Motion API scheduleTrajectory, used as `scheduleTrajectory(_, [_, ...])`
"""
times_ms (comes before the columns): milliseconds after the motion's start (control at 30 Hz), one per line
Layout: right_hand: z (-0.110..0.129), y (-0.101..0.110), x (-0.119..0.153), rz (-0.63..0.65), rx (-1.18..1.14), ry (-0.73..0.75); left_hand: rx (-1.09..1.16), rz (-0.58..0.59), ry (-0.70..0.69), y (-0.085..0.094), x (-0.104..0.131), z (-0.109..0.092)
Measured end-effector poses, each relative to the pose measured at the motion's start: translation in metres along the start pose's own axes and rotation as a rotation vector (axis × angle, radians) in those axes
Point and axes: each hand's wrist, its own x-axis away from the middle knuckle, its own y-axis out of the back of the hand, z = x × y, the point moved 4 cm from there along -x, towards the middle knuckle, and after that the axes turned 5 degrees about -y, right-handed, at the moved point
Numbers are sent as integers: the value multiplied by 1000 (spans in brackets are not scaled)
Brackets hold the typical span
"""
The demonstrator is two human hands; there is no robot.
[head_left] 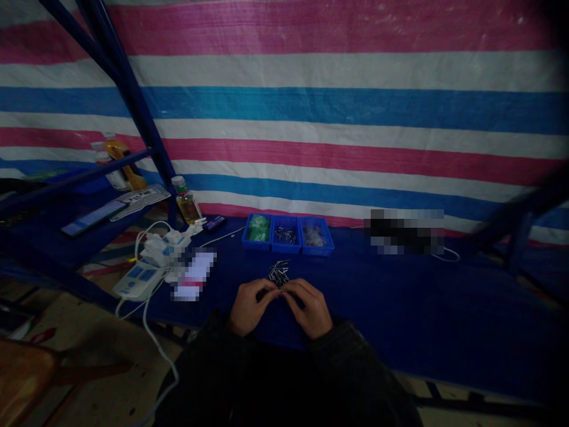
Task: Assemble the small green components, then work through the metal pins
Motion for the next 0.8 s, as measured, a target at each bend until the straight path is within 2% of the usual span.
scheduleTrajectory(367, [0,2,0,25,6,-73,-1,38,-3,-1,-2,-5])
scheduleTrajectory(500, [2,2,-1,52,14,-55,-4,40,-5,-1,-3,-8])
scheduleTrajectory(800, [-1,2,-1,57,38,-93,-23,34,-6,-2,-1,-5])
